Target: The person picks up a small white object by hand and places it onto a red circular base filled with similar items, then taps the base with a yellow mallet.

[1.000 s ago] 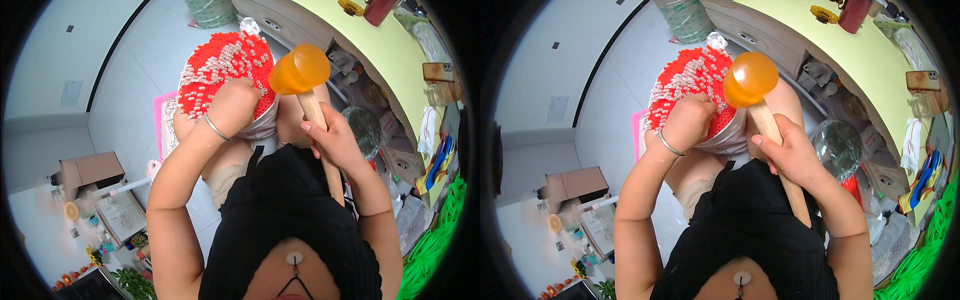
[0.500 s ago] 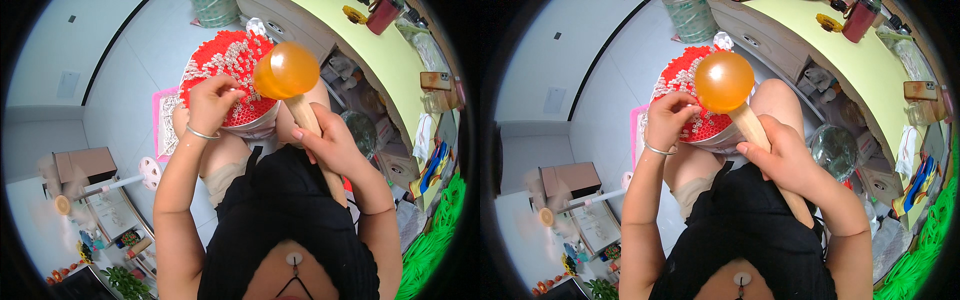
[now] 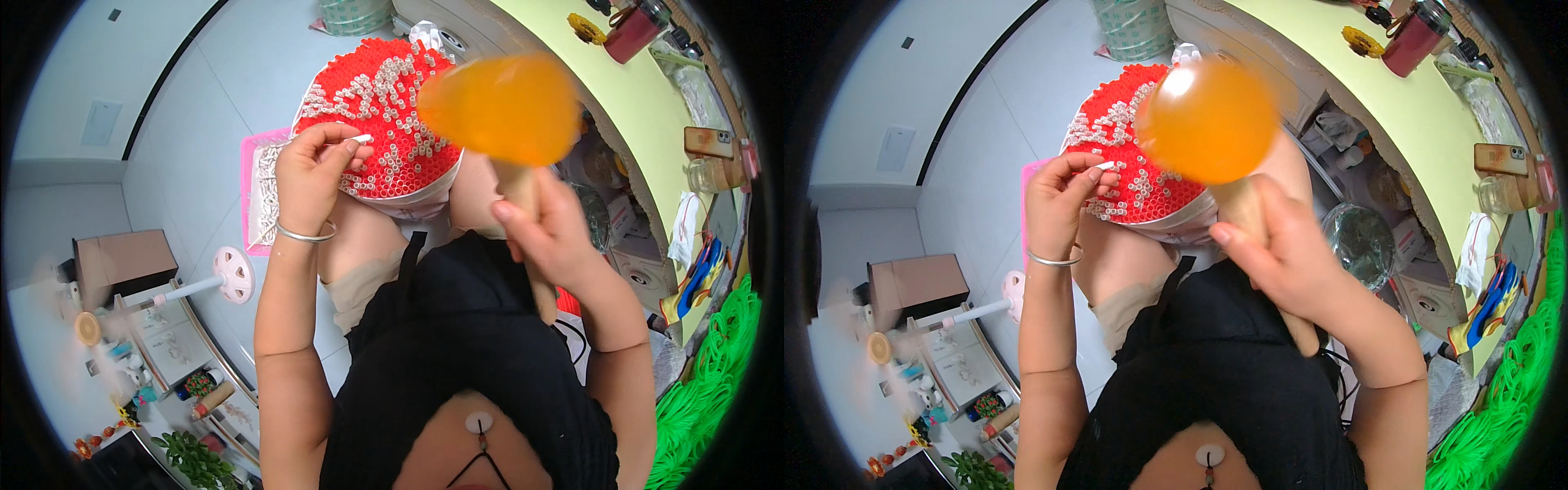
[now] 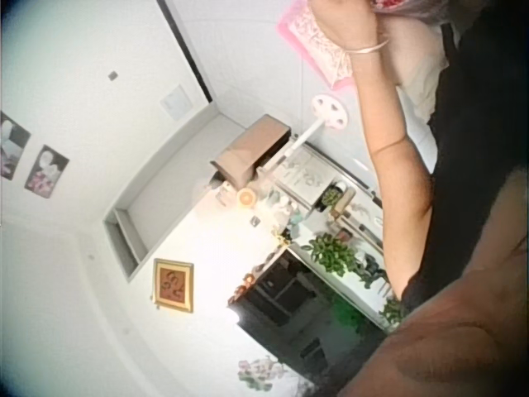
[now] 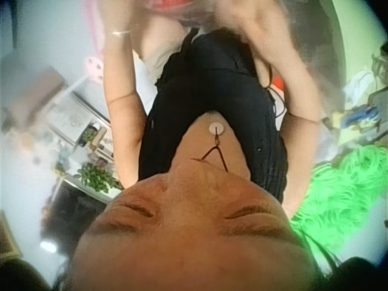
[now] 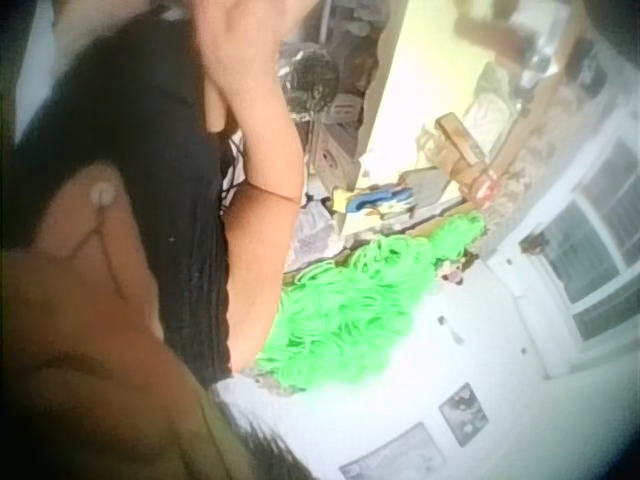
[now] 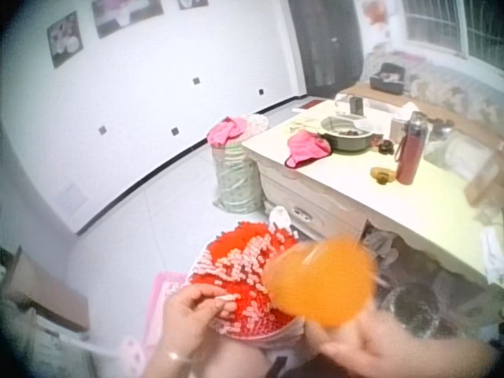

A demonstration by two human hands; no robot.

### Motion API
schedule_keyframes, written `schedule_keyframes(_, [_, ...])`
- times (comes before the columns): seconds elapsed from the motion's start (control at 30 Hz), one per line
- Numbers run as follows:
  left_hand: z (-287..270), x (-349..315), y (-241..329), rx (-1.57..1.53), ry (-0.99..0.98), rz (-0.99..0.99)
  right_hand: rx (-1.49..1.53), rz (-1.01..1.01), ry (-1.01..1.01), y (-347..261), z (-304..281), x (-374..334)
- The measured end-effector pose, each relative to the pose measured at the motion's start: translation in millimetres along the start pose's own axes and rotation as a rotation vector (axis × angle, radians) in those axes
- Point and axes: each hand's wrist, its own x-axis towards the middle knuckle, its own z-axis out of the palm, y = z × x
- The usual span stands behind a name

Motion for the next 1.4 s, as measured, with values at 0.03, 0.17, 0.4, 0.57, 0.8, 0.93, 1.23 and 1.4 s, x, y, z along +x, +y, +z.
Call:
schedule_keyframes(0.03, [5.6,1.7,0.6,0.015,-0.031,0.01,-0.209,-0.077,0.003,15.6,1.7,4.6])
schedule_keyframes(0.17, [18.1,-5.4,-4.1,0.49,0.0,0.287,-0.207,0.099,-0.052,10.6,-6.0,12.3])
schedule_keyframes(0.4, [51.7,-4.0,-1.4,0.639,-0.041,0.451,0.333,0.071,0.149,3.6,-20.1,-12.2])
schedule_keyframes(0.57, [60.2,-4.7,-17.8,0.748,-0.017,0.588,0.369,0.188,0.064,28.2,-21.7,-13.4])
schedule_keyframes(0.8, [61.3,-5.5,-21.9,0.796,0.0,0.598,0.205,0.096,-0.045,12.7,-17.3,-8.1])
schedule_keyframes(0.93, [62.1,-6.7,-24.5,0.807,0.003,0.584,-0.23,-0.128,-0.003,23.9,3.4,1.9])
schedule_keyframes(1.23, [58.1,-8.5,-16.1,0.74,-0.007,0.573,0.161,0.1,0.085,15.2,-14.4,4.8])
schedule_keyframes(1.4, [57.6,-1.4,-4.3,0.83,-0.169,0.602,0.243,0.175,0.049,31.1,-17.9,-0.7])
